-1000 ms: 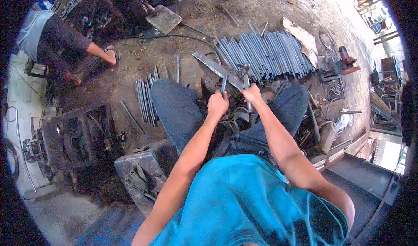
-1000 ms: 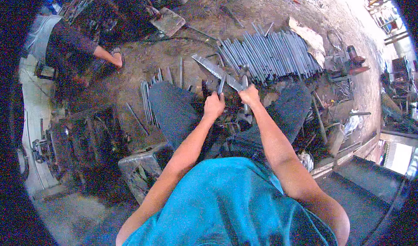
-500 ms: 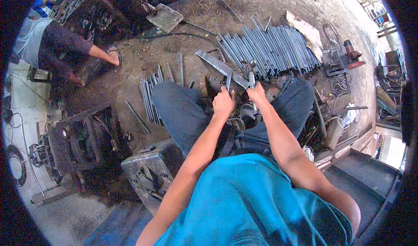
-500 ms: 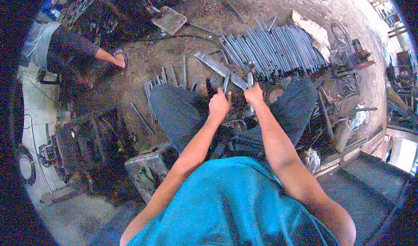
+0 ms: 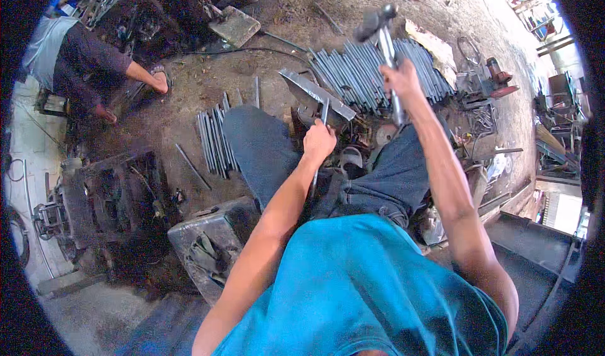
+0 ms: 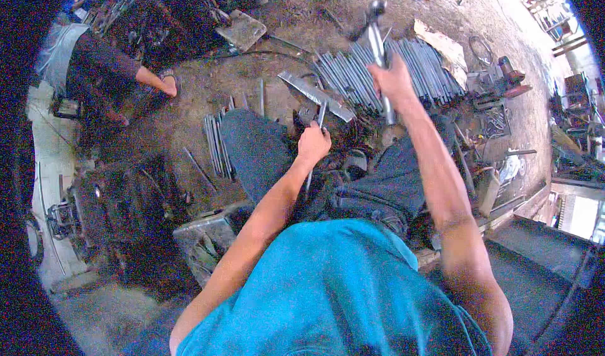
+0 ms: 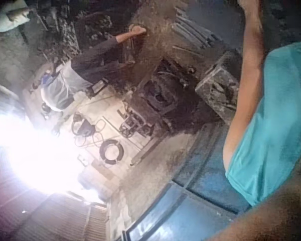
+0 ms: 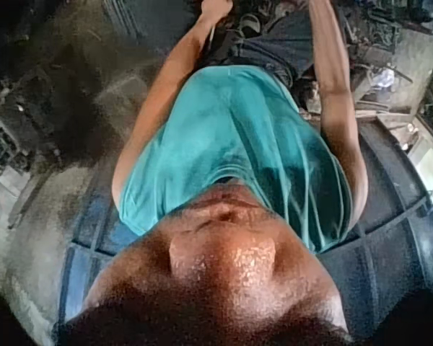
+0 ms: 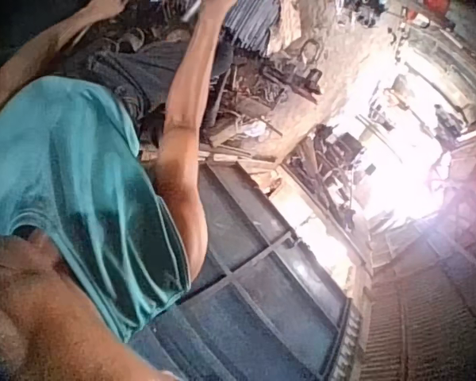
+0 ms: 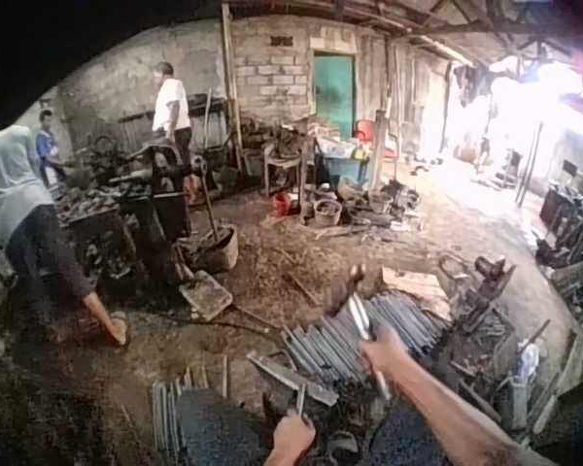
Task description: Straightening a metal rod by hammering it against a flat metal block on an anvil.
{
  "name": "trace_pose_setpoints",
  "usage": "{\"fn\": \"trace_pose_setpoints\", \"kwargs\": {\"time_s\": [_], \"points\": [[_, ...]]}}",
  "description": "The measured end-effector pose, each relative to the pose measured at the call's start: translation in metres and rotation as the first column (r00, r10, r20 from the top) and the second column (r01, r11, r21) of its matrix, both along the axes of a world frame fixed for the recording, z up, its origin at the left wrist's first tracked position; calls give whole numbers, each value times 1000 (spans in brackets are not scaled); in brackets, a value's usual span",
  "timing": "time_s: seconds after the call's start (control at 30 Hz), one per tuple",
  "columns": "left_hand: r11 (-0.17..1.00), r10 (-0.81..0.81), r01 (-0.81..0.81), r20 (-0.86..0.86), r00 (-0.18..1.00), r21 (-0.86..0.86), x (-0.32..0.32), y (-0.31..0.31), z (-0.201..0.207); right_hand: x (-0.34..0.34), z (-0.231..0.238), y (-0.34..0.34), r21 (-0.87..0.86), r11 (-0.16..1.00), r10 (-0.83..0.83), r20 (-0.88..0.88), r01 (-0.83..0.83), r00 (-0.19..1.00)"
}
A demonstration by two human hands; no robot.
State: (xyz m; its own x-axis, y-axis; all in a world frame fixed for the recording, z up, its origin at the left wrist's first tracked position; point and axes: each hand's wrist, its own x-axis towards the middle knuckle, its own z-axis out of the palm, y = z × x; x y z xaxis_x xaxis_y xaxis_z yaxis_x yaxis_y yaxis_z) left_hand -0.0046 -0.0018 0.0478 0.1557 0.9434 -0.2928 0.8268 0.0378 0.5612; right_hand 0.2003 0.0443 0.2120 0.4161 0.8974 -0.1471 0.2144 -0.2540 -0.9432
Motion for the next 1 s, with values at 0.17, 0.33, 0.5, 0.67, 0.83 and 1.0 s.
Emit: {"fn": "trace_pose_setpoints", "kwargs": {"time_s": [0.17, 0.33, 0.5, 0.67, 0.83, 1.0], "points": [[997, -52, 53, -22, 998, 55, 5, -3, 2, 56, 135, 51, 361, 922, 119, 73, -137, 990], [992, -62, 66, -36, 997, 104, 7, -1, -7, -6, 228, 63, 580, 804, 178, -24, -132, 984], [996, -48, 51, -43, 998, 71, 2, -2, -11, -46, 62, 43, 390, 921, -73, 191, -8, 979], [988, 145, -144, -14, 989, 61, -11, 4, -33, -66, -159, -42, -406, 909, 312, 503, -99, 806], [980, 86, -83, 9, 996, -181, -39, -8, -47, -76, -158, -13, -485, 850, 376, 289, -204, 880], [990, 141, -136, 146, 979, -44, -24, 3, 1, -56, -139, -13, -315, 914, 352, 311, -254, 883]]}}
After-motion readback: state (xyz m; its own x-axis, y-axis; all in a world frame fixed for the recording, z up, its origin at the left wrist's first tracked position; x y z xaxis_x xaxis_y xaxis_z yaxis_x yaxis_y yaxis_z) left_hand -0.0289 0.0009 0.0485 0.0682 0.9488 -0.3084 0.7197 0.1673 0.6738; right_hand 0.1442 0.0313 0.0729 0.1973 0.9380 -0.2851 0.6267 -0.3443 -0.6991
